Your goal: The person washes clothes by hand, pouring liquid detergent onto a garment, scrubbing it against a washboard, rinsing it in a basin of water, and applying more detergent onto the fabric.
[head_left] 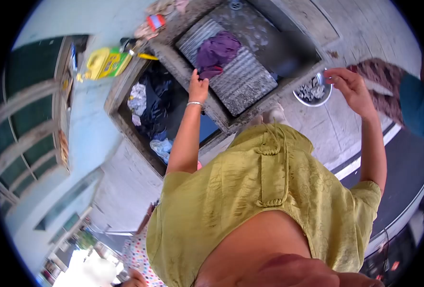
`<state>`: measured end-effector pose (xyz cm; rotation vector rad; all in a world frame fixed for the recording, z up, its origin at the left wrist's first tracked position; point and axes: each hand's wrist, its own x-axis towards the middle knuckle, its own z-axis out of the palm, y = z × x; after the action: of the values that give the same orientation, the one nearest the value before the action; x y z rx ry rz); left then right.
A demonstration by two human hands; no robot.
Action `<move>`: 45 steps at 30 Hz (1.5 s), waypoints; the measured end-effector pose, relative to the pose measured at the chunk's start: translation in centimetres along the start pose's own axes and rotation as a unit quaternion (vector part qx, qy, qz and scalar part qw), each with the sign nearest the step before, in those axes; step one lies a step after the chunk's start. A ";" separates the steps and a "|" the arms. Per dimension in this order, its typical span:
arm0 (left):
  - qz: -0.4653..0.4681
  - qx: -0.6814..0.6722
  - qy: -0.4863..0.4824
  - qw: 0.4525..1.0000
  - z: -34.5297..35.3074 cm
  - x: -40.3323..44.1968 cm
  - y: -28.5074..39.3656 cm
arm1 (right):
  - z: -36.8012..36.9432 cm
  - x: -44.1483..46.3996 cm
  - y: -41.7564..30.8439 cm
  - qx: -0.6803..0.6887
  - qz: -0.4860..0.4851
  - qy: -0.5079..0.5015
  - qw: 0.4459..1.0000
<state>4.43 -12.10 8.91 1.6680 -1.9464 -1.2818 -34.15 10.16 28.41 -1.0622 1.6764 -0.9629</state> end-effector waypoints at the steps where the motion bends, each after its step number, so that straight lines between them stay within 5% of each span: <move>1: 0.005 -0.028 0.013 1.000 0.5 0.3 -1.1 | 1.1 2.1 -0.3 0.001 0.002 -0.033 0.999; 5: 0.043 0.091 0.060 0.993 1.7 0.7 -0.8 | 7.6 11.6 0.8 -0.035 0.070 -0.113 0.990; 7: -0.012 0.050 0.075 0.996 3.5 1.8 -1.0 | 12.0 18.0 5.5 -0.025 -0.038 -0.082 0.996; 12: -0.242 -0.026 0.114 0.963 6.3 6.7 1.3 | 24.3 31.4 10.9 -0.144 0.026 -0.024 0.989; 15: -0.325 -0.121 0.134 0.928 4.9 9.3 3.5 | 27.9 30.2 5.4 -0.277 0.123 0.007 0.953; 19: -0.212 -0.229 0.217 0.925 6.2 9.8 -0.9 | 26.3 27.9 6.7 -0.114 -0.269 0.078 0.953; 21: 0.001 -0.258 0.270 0.928 5.8 4.8 0.6 | 24.5 23.5 5.0 -0.124 -0.332 0.044 0.934; 23: 0.068 -0.076 0.272 0.957 6.7 -0.6 1.7 | 23.8 19.1 6.5 -0.165 -0.342 0.001 0.925; 26: 0.096 0.027 0.285 0.953 9.4 -2.4 1.5 | 24.5 16.7 8.9 -0.213 -0.344 0.026 0.914; 29: -0.002 0.098 0.324 0.941 9.5 4.1 1.4 | 27.8 24.5 9.7 -0.171 -0.386 0.112 0.899; 34: -0.193 0.082 0.206 0.956 3.5 13.7 2.9 | 30.8 35.0 8.6 -0.259 -0.179 0.100 0.944; 37: -0.166 0.073 0.194 0.964 4.6 11.6 2.2 | 29.2 31.3 7.5 -0.316 -0.128 0.028 0.940; 40: 0.131 -0.085 0.288 0.945 6.2 3.8 2.0 | 24.8 23.7 7.5 -0.173 -0.366 -0.017 0.914; 43: 0.156 0.050 0.291 0.943 9.3 -4.2 3.2 | 22.3 15.6 8.0 -0.203 -0.366 -0.052 0.907; 45: 0.142 0.046 0.301 0.942 10.2 -3.4 2.6 | 24.1 17.0 9.7 -0.198 -0.373 0.026 0.906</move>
<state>-3.29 -4.70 6.17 1.5081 -1.7821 -0.4959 -17.36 -5.93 7.81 -2.0603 1.5519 -1.1362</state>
